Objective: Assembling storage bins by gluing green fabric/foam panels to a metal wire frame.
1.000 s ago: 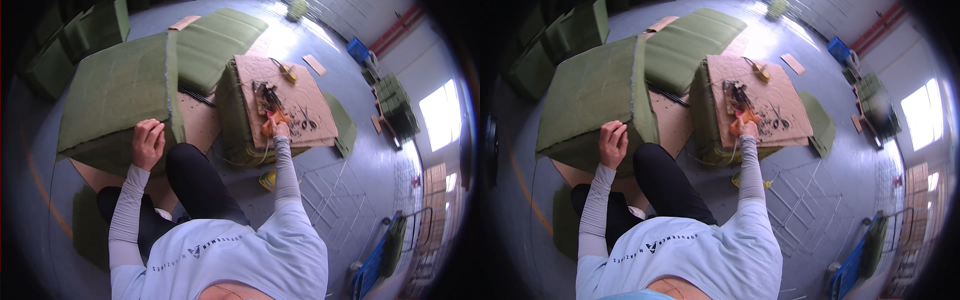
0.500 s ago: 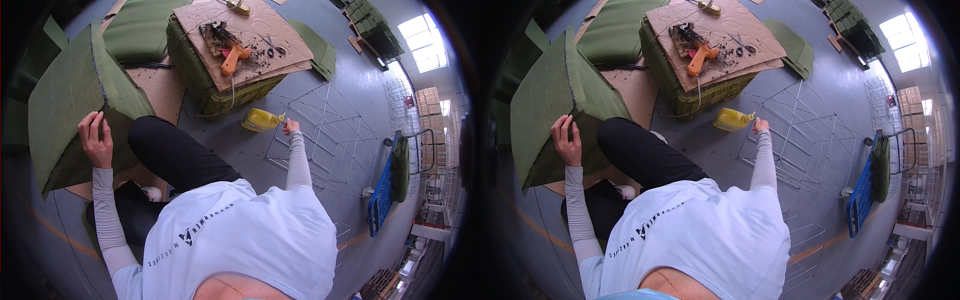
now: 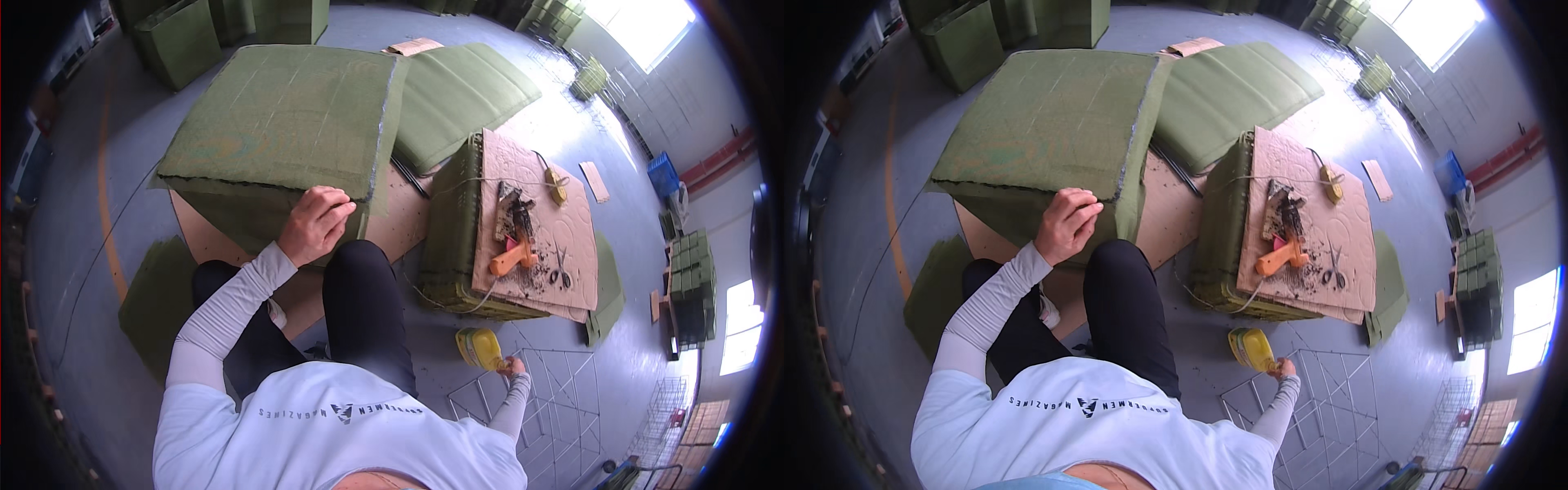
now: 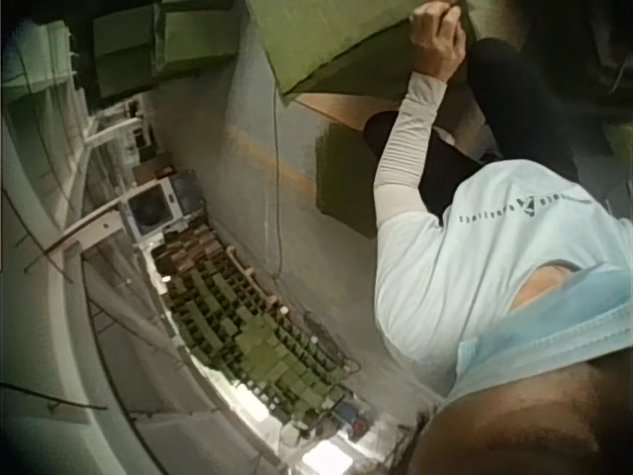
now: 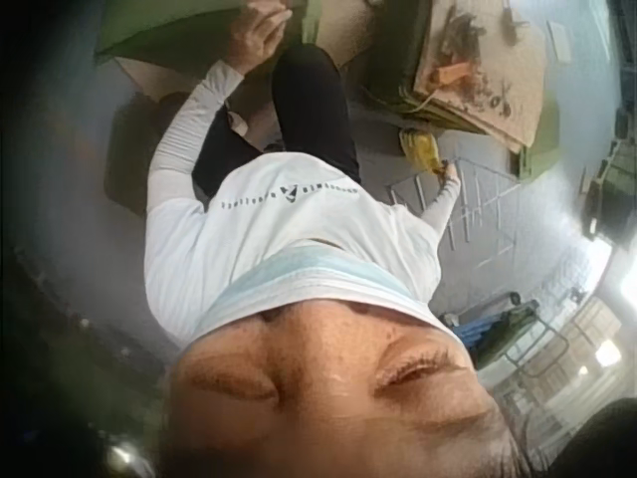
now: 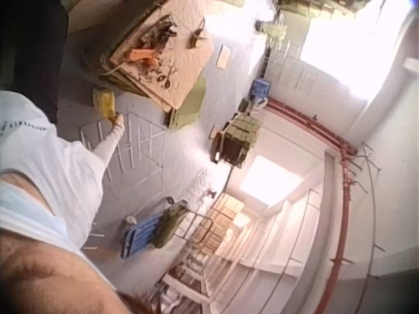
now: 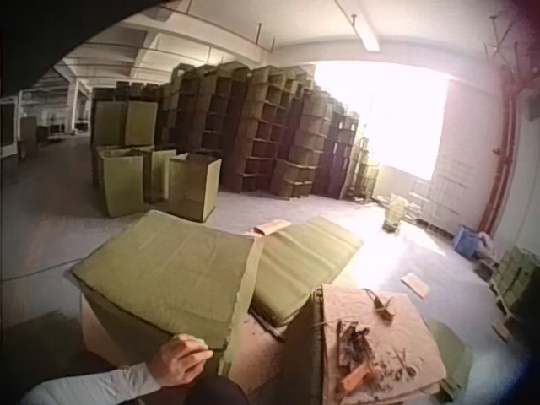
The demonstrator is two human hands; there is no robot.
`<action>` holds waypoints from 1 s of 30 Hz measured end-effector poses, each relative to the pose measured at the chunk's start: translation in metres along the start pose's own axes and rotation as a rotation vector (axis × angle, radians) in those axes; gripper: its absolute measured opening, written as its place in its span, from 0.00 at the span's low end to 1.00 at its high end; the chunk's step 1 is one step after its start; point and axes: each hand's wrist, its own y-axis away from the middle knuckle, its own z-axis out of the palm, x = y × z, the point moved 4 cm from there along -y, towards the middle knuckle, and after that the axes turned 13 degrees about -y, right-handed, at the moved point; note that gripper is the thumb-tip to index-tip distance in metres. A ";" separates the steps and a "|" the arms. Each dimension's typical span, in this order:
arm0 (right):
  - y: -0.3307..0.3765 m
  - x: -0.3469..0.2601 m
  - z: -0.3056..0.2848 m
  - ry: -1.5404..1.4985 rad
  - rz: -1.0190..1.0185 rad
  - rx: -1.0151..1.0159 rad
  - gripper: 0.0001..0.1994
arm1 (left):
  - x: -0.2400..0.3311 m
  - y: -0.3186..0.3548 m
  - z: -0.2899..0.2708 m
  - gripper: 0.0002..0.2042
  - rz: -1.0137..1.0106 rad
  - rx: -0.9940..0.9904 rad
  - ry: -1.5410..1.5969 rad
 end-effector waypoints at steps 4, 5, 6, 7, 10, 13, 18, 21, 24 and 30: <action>-0.005 -0.030 0.001 -0.005 0.227 0.003 0.21 | -0.002 0.003 0.002 0.16 0.000 -0.014 -0.042; -0.004 -0.039 -0.003 0.003 0.333 0.002 0.20 | -0.002 0.004 0.003 0.16 -0.002 -0.013 -0.043; -0.002 -0.046 -0.006 0.007 0.439 0.003 0.20 | -0.002 0.003 0.005 0.16 -0.001 -0.011 -0.043; -0.001 -0.055 -0.005 0.008 0.438 0.004 0.20 | -0.002 0.002 0.006 0.16 -0.002 -0.009 -0.044; 0.004 -0.052 -0.011 0.031 0.536 -0.043 0.21 | 0.000 0.000 0.008 0.16 -0.003 0.007 -0.032; 0.003 -0.036 -0.015 0.080 0.417 -0.243 0.22 | 0.001 -0.003 0.007 0.16 -0.006 0.009 -0.012; 0.015 -0.045 0.009 -0.371 0.462 -0.063 0.26 | -0.002 0.007 0.003 0.16 -0.014 -0.018 -0.033; 0.019 -0.019 0.030 -0.654 0.527 0.023 0.29 | 0.000 0.006 0.007 0.16 -0.013 -0.028 -0.025; 0.002 0.025 0.048 -0.858 0.568 0.121 0.31 | -0.001 -0.001 0.002 0.16 -0.005 0.003 -0.020; -0.016 0.032 0.033 -0.230 0.417 0.401 0.48 | 0.000 0.001 0.006 0.16 -0.043 0.029 0.004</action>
